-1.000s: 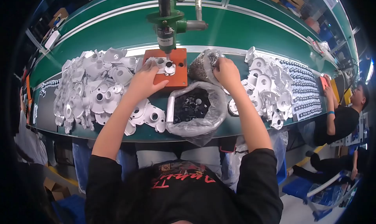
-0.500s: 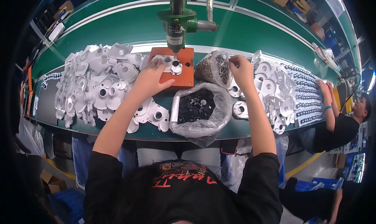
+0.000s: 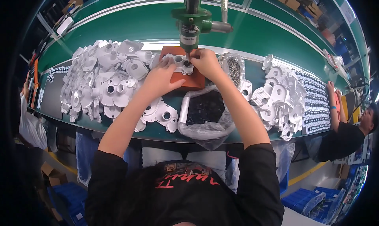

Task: Assembling plastic components by inserting small parts and using a manual assembly press.

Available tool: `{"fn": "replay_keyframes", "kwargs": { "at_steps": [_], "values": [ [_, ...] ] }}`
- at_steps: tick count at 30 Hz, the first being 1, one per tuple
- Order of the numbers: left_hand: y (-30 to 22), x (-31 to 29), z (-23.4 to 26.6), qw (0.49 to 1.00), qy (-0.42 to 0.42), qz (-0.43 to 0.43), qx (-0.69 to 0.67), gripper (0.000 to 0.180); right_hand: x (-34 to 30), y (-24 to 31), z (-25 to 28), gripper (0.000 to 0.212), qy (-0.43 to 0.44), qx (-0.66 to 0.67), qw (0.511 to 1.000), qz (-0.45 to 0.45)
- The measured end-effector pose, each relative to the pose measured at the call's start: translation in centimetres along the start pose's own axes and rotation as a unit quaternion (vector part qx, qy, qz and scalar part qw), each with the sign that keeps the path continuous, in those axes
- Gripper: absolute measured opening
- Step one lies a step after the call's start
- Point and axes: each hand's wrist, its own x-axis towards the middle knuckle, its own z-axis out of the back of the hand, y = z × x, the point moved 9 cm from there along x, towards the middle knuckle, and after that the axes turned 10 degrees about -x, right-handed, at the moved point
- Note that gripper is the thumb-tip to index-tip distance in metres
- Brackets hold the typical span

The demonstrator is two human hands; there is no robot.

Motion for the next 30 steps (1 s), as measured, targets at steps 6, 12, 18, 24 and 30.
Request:
{"fn": "replay_keyframes", "kwargs": {
  "at_steps": [6,12,18,24,30],
  "values": [
    [0.3,-0.2,-0.1,1.000,0.000,0.002,-0.009,0.060,0.5,-0.1,-1.0,0.027,0.042,-0.027,0.998,-0.048],
    [0.2,-0.3,0.1,1.000,-0.010,-0.007,-0.009,0.059,0.3,-0.1,-0.6,0.027,0.008,-0.031,0.998,-0.051],
    [0.1,-0.4,0.3,1.000,-0.024,-0.017,-0.009,0.059,-0.1,0.6,-0.7,0.027,-0.011,-0.013,1.000,-0.025],
    [0.0,-0.2,0.3,0.999,-0.026,-0.020,-0.005,0.060,-1.9,0.3,-0.8,0.016,-0.075,-0.005,0.995,0.060],
    [0.2,-0.4,0.1,1.000,-0.022,-0.018,0.005,0.061,-3.7,4.2,-0.6,0.017,-0.120,-0.223,0.948,0.194]
  ]
}}
